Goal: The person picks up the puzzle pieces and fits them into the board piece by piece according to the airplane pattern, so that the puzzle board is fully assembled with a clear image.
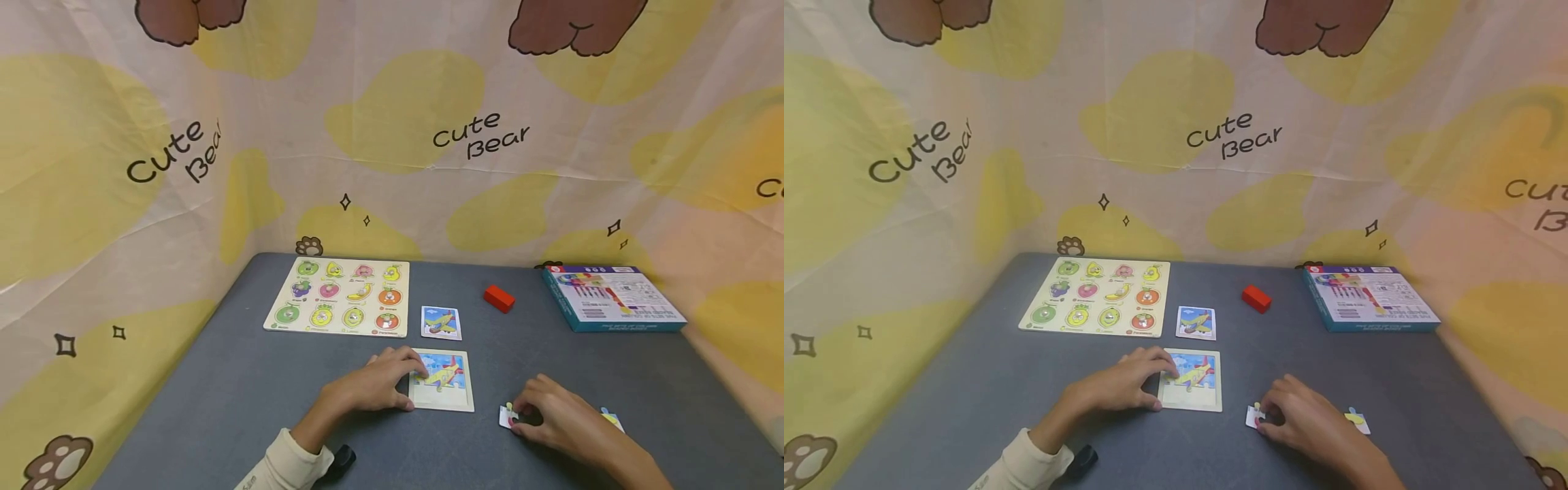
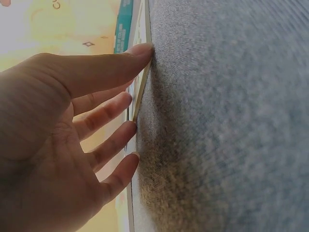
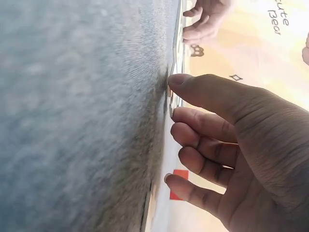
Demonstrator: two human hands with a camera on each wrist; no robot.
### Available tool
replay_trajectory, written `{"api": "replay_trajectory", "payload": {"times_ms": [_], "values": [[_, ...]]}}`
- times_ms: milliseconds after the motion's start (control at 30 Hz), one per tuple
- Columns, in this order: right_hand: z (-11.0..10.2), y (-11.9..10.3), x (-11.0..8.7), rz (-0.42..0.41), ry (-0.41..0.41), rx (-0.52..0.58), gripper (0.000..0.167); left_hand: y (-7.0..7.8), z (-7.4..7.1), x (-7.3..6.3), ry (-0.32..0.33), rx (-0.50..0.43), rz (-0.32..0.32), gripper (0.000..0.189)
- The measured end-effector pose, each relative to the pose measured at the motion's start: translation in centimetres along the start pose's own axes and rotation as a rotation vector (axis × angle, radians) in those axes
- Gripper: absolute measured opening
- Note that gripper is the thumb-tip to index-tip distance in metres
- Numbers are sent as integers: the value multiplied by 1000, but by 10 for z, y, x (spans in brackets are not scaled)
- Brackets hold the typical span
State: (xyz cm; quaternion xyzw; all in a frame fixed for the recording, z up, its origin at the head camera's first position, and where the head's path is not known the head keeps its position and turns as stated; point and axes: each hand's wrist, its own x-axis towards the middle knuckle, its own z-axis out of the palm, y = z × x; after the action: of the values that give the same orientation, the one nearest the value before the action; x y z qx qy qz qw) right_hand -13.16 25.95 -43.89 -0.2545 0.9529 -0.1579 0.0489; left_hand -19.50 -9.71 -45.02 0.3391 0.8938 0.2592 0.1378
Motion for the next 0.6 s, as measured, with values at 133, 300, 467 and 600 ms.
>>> {"api": "replay_trajectory", "payload": {"times_ms": [133,300,467,600], "values": [[-1,-6,8,-47,52,-3,19,-16,10,5,20,-12,33,49],[-3,-14,22,-55,31,-2,17,-19,11,6,22,-2,55,50],[-1,-24,38,-64,0,-1,19,0,-2,-1,0,23,26,49],[1,-32,50,-84,-15,16,21,10,-7,-3,-15,37,-18,48]]}}
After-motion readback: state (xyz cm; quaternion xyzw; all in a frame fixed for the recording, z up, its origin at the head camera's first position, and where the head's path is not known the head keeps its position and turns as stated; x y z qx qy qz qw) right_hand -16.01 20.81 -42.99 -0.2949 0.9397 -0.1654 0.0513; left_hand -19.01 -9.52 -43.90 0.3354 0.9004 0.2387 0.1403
